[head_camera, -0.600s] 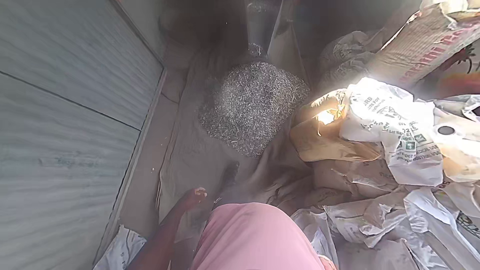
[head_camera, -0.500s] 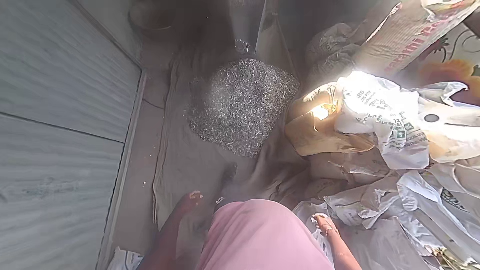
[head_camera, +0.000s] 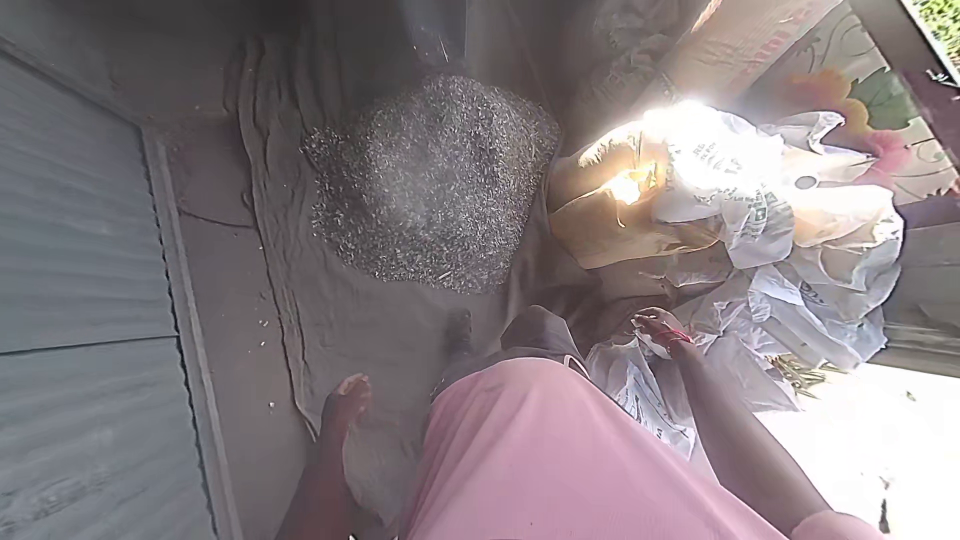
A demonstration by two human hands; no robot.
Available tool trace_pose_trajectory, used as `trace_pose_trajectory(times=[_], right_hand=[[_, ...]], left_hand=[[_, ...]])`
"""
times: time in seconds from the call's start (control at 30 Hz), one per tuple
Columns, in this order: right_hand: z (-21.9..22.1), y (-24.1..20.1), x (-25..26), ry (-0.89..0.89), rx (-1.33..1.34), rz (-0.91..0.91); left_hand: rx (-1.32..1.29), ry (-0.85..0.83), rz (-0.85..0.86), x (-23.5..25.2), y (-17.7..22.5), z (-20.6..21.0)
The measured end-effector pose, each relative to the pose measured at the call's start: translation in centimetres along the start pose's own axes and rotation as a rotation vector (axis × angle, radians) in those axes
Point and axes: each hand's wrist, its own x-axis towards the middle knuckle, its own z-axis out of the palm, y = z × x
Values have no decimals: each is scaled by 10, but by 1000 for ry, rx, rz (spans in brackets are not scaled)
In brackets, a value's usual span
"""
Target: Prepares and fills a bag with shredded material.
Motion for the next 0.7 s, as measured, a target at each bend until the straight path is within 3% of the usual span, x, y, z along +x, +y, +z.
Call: trace_pose_trajectory(times=[0.23,0.37,0.5,0.6,0.7], right_hand=[[74,110,-74,-96,143,418],[94,110,-81,-134,169,516],[96,89,-64,-62,339,463],[86,73,-69,-1,508,414],[86,93,-89,22,544,442]], left_hand=[[291,-221,-45,29,25,9],[308,-184,43,45,68,-6],[305,-127,92,59,105,-16],[426,-176,95,70,127,-7],[572,-248,123,79,153,18]])
